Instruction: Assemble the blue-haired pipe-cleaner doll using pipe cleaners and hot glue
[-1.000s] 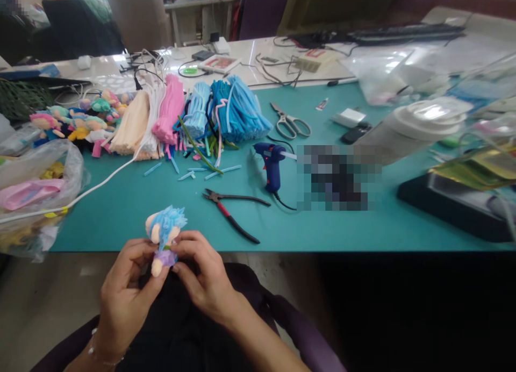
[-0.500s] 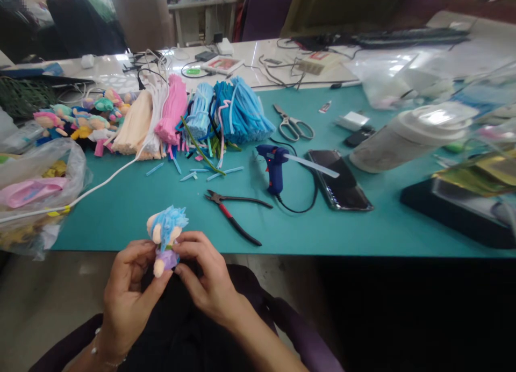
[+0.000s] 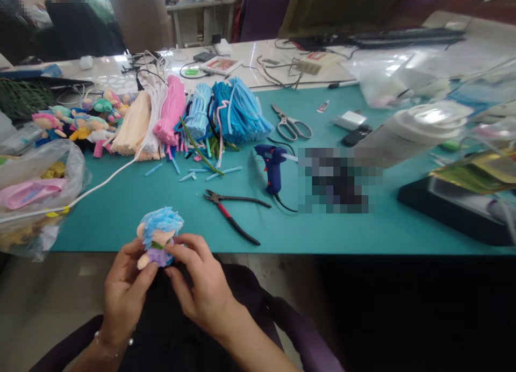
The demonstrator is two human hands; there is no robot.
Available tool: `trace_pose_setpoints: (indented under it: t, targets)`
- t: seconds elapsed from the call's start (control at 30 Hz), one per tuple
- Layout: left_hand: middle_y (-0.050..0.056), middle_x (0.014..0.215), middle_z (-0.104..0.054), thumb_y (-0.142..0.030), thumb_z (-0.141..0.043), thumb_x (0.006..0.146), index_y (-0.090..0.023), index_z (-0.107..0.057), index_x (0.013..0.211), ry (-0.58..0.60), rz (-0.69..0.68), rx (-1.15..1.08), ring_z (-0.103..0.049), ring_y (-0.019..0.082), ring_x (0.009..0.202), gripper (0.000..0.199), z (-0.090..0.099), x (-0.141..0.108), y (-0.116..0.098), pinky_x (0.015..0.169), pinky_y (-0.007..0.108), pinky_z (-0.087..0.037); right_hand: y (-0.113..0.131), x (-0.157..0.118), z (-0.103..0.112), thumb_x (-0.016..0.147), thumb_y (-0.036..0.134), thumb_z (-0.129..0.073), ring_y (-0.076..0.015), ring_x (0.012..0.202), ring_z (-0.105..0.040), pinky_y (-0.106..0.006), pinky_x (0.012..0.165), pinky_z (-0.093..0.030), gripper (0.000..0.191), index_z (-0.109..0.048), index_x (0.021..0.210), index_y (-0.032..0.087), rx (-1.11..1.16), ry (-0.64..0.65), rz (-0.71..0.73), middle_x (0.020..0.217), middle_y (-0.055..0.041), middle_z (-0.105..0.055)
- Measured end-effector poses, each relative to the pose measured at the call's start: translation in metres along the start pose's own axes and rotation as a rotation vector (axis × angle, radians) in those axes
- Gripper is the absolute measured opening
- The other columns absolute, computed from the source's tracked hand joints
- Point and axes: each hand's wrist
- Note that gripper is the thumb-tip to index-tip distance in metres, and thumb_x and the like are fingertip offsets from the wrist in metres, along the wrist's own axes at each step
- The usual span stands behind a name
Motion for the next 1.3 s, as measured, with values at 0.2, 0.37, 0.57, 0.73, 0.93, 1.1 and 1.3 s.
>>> trace_pose_setpoints:
  t: [0.2,0.37,0.57,0.73,0.93,1.1,1.3]
  targets:
    - [0.009,0.101,-0.072,-0.027,-0.067,0.081,-0.018,-0.063,0.106,-0.052,0.104,-0.090,-0.070,0.020,0.092,0.027,0.001,-0.002,0.008,0.081,0.029,-0.057,0.001,-0.004,-0.003,0.087,0.007,-0.052,-0.0198,0.091,-0.067,-0.032,0.076,-0.060,0.041,-0.053,0.123,0.026,-0.073,0.009,0.013,0.115,-0.0109,-0.060]
    - [0.009,0.098,-0.072,-0.032,-0.067,0.081,-0.018,-0.065,0.105,-0.051,0.084,-0.080,-0.070,0.021,0.091,0.028,-0.001,0.000,0.007,0.080,0.031,-0.057,0.003,-0.002,-0.004,0.089,0.007,-0.047,-0.0176,0.083,-0.065,-0.030,0.070,-0.060,0.041,-0.054,0.124,0.027,-0.143,0.039,0.021,0.115,-0.0110,-0.058]
    - [0.008,0.096,-0.072,-0.034,-0.068,0.080,-0.017,-0.066,0.101,-0.076,0.110,-0.078,-0.070,0.021,0.091,0.027,-0.001,0.001,0.009,0.082,0.031,-0.056,0.005,0.001,-0.003,0.090,0.008,-0.045,-0.0180,0.083,-0.065,-0.031,0.069,-0.060,0.041,-0.055,0.125,0.029,-0.177,0.058,0.009,0.112,-0.0106,-0.058]
    - [0.006,0.090,-0.073,-0.033,-0.068,0.080,-0.018,-0.066,0.099,-0.111,0.133,-0.113,-0.070,0.018,0.083,0.024,-0.005,0.003,0.009,0.075,0.027,-0.056,0.005,-0.001,-0.004,0.089,0.007,-0.046,-0.0182,0.084,-0.065,-0.031,0.070,-0.060,0.040,-0.055,0.121,0.028,-0.131,0.058,0.002,0.114,-0.0103,-0.058]
    - [0.002,0.081,-0.072,-0.031,-0.069,0.078,-0.018,-0.066,0.087,-0.134,0.203,-0.164,-0.067,0.015,0.072,0.016,-0.008,0.008,0.010,0.068,0.024,-0.054,0.007,-0.003,-0.009,0.082,0.008,-0.058,-0.0204,0.095,-0.063,-0.034,0.081,-0.056,0.025,-0.055,0.101,0.025,0.085,-0.111,-0.163,0.104,-0.0070,-0.061]
    - [0.004,0.082,-0.074,-0.030,-0.071,0.077,-0.017,-0.069,0.086,-0.101,0.286,-0.204,-0.069,0.017,0.077,0.016,-0.007,0.011,0.006,0.071,0.025,-0.054,0.007,0.001,-0.012,0.077,0.016,-0.068,-0.0176,0.083,-0.062,-0.028,0.072,-0.053,0.025,-0.057,0.099,0.023,0.212,-0.083,-0.378,0.090,-0.0021,-0.063]
    - [0.006,0.089,-0.075,-0.021,-0.072,0.072,-0.016,-0.072,0.089,-0.018,0.325,-0.217,-0.070,0.020,0.084,0.017,-0.001,0.018,0.003,0.078,0.028,-0.054,0.008,0.005,-0.009,0.079,0.019,-0.067,-0.0160,0.073,-0.063,-0.026,0.066,-0.051,0.012,-0.062,0.090,0.021,0.237,-0.052,-0.428,0.082,-0.0011,-0.068]
Point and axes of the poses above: each hand's wrist, its own x-axis towards the middle knuckle, its own z-axis out of the back of the hand, y = z × x
